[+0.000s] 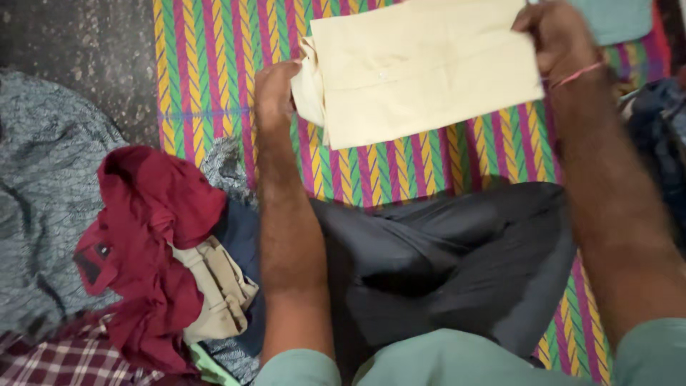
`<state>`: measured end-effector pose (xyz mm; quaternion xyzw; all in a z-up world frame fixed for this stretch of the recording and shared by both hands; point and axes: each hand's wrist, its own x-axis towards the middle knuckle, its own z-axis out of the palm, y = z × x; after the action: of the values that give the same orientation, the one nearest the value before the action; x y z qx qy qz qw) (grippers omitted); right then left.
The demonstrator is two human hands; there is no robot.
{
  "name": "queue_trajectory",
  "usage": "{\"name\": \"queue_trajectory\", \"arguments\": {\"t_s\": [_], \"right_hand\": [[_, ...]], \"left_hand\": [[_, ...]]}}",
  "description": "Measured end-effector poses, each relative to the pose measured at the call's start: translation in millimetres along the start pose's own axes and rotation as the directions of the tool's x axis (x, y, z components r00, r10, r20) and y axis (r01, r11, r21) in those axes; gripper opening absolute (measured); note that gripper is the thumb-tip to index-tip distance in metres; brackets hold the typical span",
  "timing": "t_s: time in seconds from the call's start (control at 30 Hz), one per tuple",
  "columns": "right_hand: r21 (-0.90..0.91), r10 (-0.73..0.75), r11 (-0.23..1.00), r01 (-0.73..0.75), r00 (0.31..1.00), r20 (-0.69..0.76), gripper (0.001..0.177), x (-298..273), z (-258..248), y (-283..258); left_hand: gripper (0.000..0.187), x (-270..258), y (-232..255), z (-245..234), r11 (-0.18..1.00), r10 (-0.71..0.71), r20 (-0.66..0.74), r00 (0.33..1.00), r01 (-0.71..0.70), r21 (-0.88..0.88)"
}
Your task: The person folds a light-colored shirt on a colorful mat. They smooth the fabric, fold the sleeves inward, fold the shirt in half lengthwise, then fold it again to form a compact rectangle.
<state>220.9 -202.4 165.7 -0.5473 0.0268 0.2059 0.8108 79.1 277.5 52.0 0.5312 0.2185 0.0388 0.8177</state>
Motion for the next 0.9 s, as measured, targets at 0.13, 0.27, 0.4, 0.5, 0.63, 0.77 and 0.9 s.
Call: {"name": "queue_trajectory", "arguments": {"t_s": [0.13,0.27,0.4,0.5,0.63,0.77,0.9], "right_hand": [[-0.349,-0.020,0.933,-0.087,0.956,-0.293,0.017,24,-64,130],[-0.705,-0.271,0.697,-0.131,0.862,-0.429,0.053,8,-78,199],[-0.960,-0.497,0.260,-0.104,0.838,-0.225,0.078,-12,-56,200],[-0.993,-0.448,0.075,0.090,0.893,0.047,0.069,-25,-28,193],[-0.992,-0.059,-0.070,0.101,0.993,0.105,0.071,-38,14,204],[-0.918,0.148,-0.323,0.232,0.970,0.193,0.100,-42,44,219],[-0.880,0.172,-0.339,0.332,0.942,0.288,0.113,-55,56,230]], "left_hand": [[0.035,6,-6,-6,0.807,0.136,-0.266,0.954,0.049,0.589],[0.057,10,-12,-6,0.519,0.328,-0.458,0.826,0.247,0.818],[0.053,17,-29,-5,0.513,0.369,-0.335,0.867,0.111,0.851],[0.049,28,-47,-1,0.494,0.417,-0.201,0.886,-0.036,0.869],[0.046,49,-66,-1,0.475,0.367,-0.056,0.928,-0.136,0.870],[0.047,67,-76,6,0.170,0.572,0.166,0.803,-0.314,0.934],[0.053,74,-74,14,0.160,0.444,0.051,0.895,-0.135,0.978]]}}
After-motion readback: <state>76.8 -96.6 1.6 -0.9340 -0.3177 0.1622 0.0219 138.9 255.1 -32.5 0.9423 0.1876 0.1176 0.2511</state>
